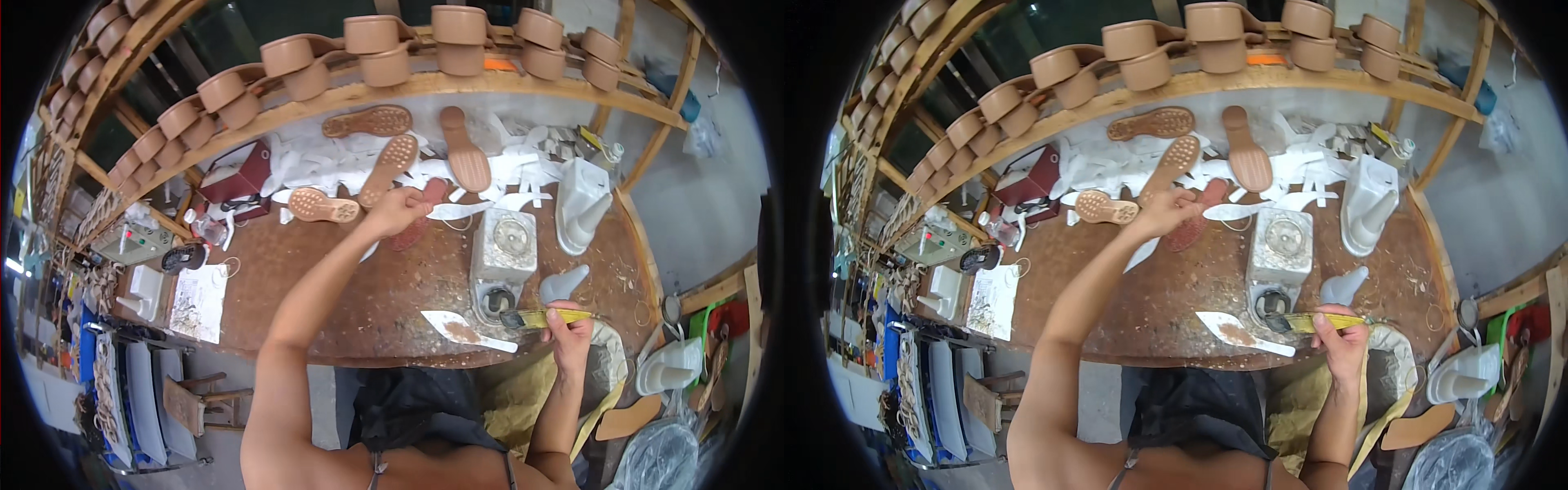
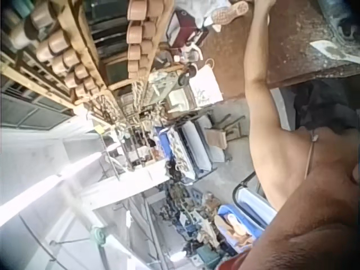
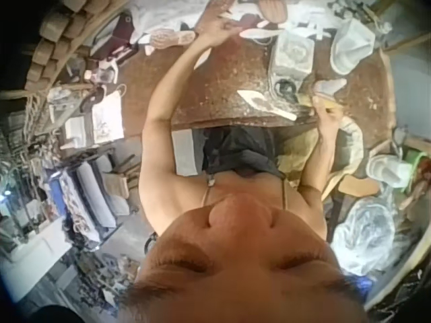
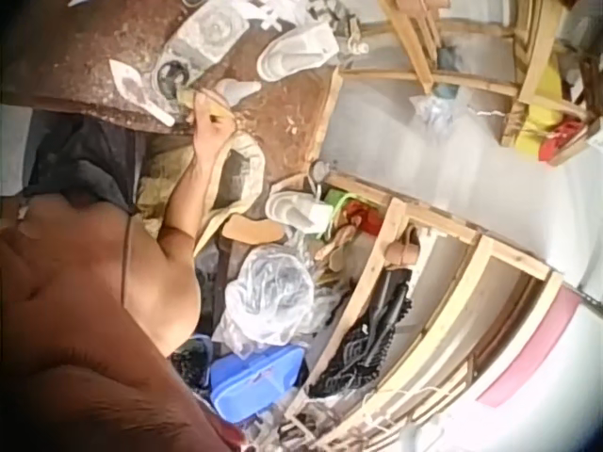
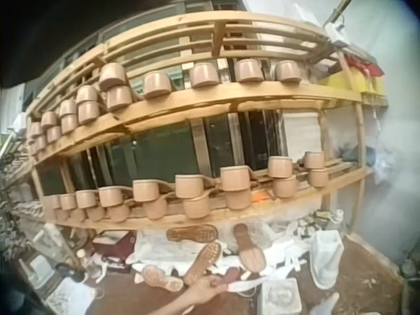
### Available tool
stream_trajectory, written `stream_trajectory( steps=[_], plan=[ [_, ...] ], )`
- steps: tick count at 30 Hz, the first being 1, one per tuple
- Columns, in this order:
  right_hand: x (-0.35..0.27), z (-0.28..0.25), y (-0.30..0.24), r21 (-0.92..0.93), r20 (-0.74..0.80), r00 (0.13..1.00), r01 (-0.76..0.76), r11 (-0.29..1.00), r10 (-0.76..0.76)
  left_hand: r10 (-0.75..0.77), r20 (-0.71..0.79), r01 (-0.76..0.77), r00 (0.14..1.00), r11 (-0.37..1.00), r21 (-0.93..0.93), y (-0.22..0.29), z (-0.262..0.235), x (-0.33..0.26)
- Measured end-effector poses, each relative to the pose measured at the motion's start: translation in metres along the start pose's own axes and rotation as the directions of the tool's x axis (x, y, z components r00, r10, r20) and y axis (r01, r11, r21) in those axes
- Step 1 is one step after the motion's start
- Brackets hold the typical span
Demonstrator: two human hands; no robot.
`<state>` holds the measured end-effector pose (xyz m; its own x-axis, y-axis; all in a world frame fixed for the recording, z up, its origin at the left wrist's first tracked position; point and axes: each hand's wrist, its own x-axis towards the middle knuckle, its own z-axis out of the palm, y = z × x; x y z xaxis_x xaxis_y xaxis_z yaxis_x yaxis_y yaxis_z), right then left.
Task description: Applying a black finish or paint to the patterns on the bottom of shoe soles using a small brush.
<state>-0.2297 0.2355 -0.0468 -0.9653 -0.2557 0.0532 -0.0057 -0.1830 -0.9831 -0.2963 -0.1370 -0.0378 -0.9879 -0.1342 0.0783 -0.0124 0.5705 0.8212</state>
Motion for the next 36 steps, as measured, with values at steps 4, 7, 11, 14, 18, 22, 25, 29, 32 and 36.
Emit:
stream_trajectory(
  steps=[4,7,11,14,18,22,25,29,32,36],
  plan=[
    [-0.014,0.001,0.002,0.075,-0.019,1.000,-0.013,0.997,0.015,-0.259,-0.040,0.201,0.965,0.830,-0.520,-0.066,0.060,0.086],
    [-0.028,-0.010,0.003,0.018,-0.044,0.999,-0.022,1.000,0.023,-0.448,-0.060,0.338,0.892,0.749,-0.570,-0.040,0.103,0.136],
    [-0.034,-0.018,0.004,-0.071,-0.033,0.999,-0.015,0.997,0.013,-0.400,-0.362,0.191,0.842,0.849,-0.493,-0.088,0.128,0.187],
    [-0.036,-0.038,0.005,-0.038,-0.098,0.995,-0.024,0.999,0.020,-0.387,-0.230,0.157,0.893,0.746,-0.648,-0.045,0.132,0.181],
    [-0.037,-0.044,0.003,0.033,-0.098,0.995,-0.003,0.999,0.006,-0.218,-0.018,0.101,0.976,0.524,-0.846,0.002,0.058,0.122],
    [-0.041,-0.040,0.004,0.089,-0.027,0.999,0.023,0.996,-0.021,-0.212,-0.028,0.175,0.977,0.870,-0.461,0.028,-0.061,-0.017],
    [-0.044,-0.035,0.007,0.070,0.040,0.999,0.023,0.997,-0.026,-0.086,-0.095,0.099,0.992,0.983,0.152,0.032,-0.134,-0.100],
    [-0.040,-0.025,0.004,0.040,0.065,0.998,0.024,0.999,-0.026,0.323,0.222,-0.375,0.920,0.565,0.735,0.082,-0.132,-0.141],
    [-0.025,-0.007,-0.002,-0.038,0.078,0.997,-0.009,0.999,0.012,0.036,0.501,-0.486,0.865,0.310,0.817,0.060,-0.060,-0.154],
    [0.001,0.016,-0.005,-0.212,0.070,0.997,0.034,0.977,-0.019,0.452,0.450,-0.623,0.770,0.384,0.682,-0.005,0.008,-0.167]
  ],
)
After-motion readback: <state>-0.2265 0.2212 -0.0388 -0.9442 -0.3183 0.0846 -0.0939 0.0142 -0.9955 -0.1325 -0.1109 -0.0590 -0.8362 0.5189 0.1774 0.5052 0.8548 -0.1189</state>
